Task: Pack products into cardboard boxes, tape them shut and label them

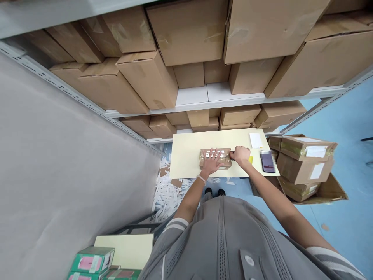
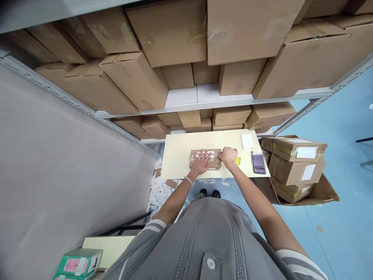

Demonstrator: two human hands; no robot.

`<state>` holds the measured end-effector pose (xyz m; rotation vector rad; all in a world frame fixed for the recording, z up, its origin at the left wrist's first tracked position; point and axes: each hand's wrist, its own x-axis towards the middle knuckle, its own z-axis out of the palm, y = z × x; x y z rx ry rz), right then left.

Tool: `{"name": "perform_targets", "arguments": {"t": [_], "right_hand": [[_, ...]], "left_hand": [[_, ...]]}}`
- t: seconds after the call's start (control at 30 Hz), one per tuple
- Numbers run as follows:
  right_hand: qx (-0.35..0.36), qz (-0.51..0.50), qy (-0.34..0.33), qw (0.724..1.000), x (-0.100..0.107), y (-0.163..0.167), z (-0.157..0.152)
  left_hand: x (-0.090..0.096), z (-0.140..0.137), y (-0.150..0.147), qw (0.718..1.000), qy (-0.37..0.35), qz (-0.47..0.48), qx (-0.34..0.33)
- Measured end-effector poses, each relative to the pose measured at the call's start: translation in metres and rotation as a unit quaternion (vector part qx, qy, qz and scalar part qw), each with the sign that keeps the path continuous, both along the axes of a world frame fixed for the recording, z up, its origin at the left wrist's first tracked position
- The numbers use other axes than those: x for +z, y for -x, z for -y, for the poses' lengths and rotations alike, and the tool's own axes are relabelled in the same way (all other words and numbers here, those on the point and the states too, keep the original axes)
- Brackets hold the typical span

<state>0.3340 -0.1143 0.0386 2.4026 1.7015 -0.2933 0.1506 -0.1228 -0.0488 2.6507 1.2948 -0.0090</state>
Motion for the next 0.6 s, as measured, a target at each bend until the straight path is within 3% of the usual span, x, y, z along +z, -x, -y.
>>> {"name": "perform_targets", "arguments": {"t": [0.23, 0.4, 0.6], "right_hand": [[0.028, -0.019, 0.025, 0.999, 0.005, -0.039, -0.023], [-0.003, -0.033, 0.007, 0.999, 0.005, -0.050, -0.031], [-0.045, -0.056, -0.018, 0.997, -0.002, -0.045, -0.027]], "left_hand": [[0.018, -0.040, 0.001, 0.992, 0.088, -0.070, -0.055], [0.033, -0.079, -0.007, 0.982, 0.165, -0.086, -0.041], [0.035, -0.094, -0.014, 0.985, 0.158, -0.065, 0.021]]}}
